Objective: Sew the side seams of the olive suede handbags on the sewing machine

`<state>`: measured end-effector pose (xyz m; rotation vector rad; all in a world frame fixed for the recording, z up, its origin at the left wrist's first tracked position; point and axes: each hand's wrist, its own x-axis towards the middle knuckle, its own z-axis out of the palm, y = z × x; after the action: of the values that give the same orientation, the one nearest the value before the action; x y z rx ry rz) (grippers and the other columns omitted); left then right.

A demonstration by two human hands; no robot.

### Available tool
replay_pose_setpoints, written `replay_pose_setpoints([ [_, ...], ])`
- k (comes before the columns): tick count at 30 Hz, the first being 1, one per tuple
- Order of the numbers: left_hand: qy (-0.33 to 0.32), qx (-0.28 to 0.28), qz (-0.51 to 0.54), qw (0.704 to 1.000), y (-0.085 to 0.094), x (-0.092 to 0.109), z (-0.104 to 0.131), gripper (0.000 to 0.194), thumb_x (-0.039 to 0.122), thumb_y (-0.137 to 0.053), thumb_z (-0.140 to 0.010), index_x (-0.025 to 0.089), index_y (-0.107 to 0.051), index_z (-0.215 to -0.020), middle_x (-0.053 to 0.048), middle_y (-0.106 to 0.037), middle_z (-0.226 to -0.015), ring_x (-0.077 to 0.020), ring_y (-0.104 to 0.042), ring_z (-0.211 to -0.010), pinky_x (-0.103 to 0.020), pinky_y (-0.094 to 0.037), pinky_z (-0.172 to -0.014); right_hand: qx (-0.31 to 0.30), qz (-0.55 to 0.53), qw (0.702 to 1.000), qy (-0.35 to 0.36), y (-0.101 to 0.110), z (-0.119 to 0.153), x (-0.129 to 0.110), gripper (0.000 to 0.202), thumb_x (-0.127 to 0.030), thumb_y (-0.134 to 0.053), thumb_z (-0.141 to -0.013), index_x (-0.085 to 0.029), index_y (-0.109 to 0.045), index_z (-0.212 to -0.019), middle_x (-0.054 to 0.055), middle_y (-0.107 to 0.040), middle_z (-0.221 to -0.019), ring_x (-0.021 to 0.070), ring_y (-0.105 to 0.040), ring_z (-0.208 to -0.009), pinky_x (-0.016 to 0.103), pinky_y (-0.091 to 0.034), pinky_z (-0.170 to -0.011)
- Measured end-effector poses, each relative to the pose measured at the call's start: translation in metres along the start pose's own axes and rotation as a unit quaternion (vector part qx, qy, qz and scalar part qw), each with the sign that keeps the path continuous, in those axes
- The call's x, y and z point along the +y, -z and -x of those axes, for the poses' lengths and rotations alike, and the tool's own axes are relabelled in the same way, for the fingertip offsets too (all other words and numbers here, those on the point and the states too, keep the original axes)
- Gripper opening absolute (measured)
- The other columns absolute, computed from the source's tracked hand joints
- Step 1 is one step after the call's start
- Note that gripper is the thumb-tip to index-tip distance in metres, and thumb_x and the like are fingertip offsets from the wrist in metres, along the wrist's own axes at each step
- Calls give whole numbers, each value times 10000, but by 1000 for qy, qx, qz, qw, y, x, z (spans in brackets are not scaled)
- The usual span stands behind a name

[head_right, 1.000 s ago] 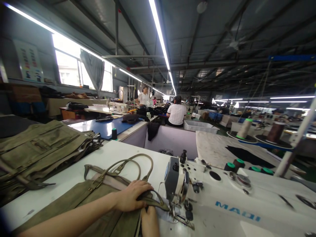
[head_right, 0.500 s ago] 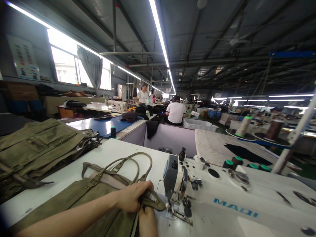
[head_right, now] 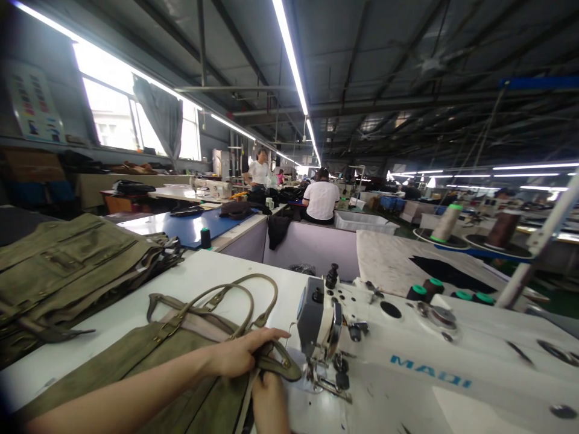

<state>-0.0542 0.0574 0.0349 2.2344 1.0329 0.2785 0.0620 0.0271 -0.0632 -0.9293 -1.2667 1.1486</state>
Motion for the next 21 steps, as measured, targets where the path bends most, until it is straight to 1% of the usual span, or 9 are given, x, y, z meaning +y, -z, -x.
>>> replay_pose_setpoints([
  [2, -36, 5, -15, 999, -1, 5, 1, 954, -70, -450, -552, 301, -442, -1430, -57, -543, -1351, -254, -505, -1258, -399, -385, -1092, 9, 2, 1000, 9, -4, 0, -5, 385, -450, -655, -763, -242, -703, -1083, 83, -731, -1041, 319, -605, -1165, 426, -483, -1002],
  [4, -68, 15, -44, 997, 1, 10, 3, 928, -58, -474, -578, 307, -455, -1430, -65, -584, -1277, -263, -547, -1193, -407, -412, -1064, 18, 2, 1000, 13, -7, 0, -9, 360, -417, -646, -776, -264, -693, -1098, 68, -723, -1071, 299, -600, -1172, 413, -481, -1009],
  [6, -82, 16, -81, 993, 8, 13, 9, 957, -55, -490, -577, 298, -406, -1463, -73, -595, -1239, -264, -561, -1154, -394, -440, -1030, 22, -1, 1000, 7, -8, 3, -12, 341, -388, -632, -792, -273, -682, -1109, 56, -720, -1080, 288, -609, -1153, 418, -485, -1005],
  [10, -36, 3, -184, 982, 24, -1, 31, 1073, -58, -504, -584, 301, -178, -1541, -80, -558, -1271, -273, -539, -1176, -446, -398, -1060, 21, -12, 1000, -18, -2, 11, -17, 354, -343, -600, -820, -262, -647, -1162, 47, -701, -1152, 273, -613, -1140, 448, -476, -1010],
  [13, -4, 8, -244, 970, 27, -21, 54, 1009, -53, -463, -644, 364, -194, -1523, -64, -492, -1376, -269, -473, -1281, -547, -265, -1130, 21, -15, 999, -23, 3, 15, -20, 345, -335, -602, -827, -255, -646, -1160, 43, -695, -1169, 263, -603, -1153, 451, -460, -1027],
  [16, -41, 27, -201, 978, 25, -28, 70, 944, -54, -417, -613, 351, -336, -1462, -39, -344, -1521, -260, -324, -1408, -565, -119, -1177, 24, -1, 1000, -13, 5, 14, -23, 313, -339, -602, -830, -252, -662, -1125, 37, -697, -1147, 254, -596, -1157, 446, -436, -1053],
  [18, -87, 31, -117, 989, 25, -21, 72, 883, -35, -410, -594, 290, -399, -1415, -35, -323, -1540, -244, -289, -1426, -515, -99, -1195, 25, 22, 999, -4, 6, 13, -25, 276, -318, -620, -807, -249, -682, -1068, 33, -706, -1105, 258, -587, -1161, 447, -397, -1087],
  [19, -112, 23, -80, 990, 26, -14, 70, 824, -20, -414, -615, 269, -429, -1386, -36, -384, -1502, -237, -329, -1401, -487, -110, -1199, 25, 36, 999, 0, 6, 12, -25, 252, -303, -627, -795, -247, -691, -1033, 31, -711, -1077, 260, -584, -1159, 443, -382, -1099],
  [21, -145, 0, -37, 989, 27, 2, 62, 617, 60, -452, -747, 245, -479, -1335, -40, -575, -1278, -230, -489, -1246, -429, -236, -1161, 23, 63, 998, 6, 8, 13, -26, 208, -278, -608, -803, -241, -695, -989, 30, -713, -1039, 256, -588, -1142, 426, -387, -1095],
])
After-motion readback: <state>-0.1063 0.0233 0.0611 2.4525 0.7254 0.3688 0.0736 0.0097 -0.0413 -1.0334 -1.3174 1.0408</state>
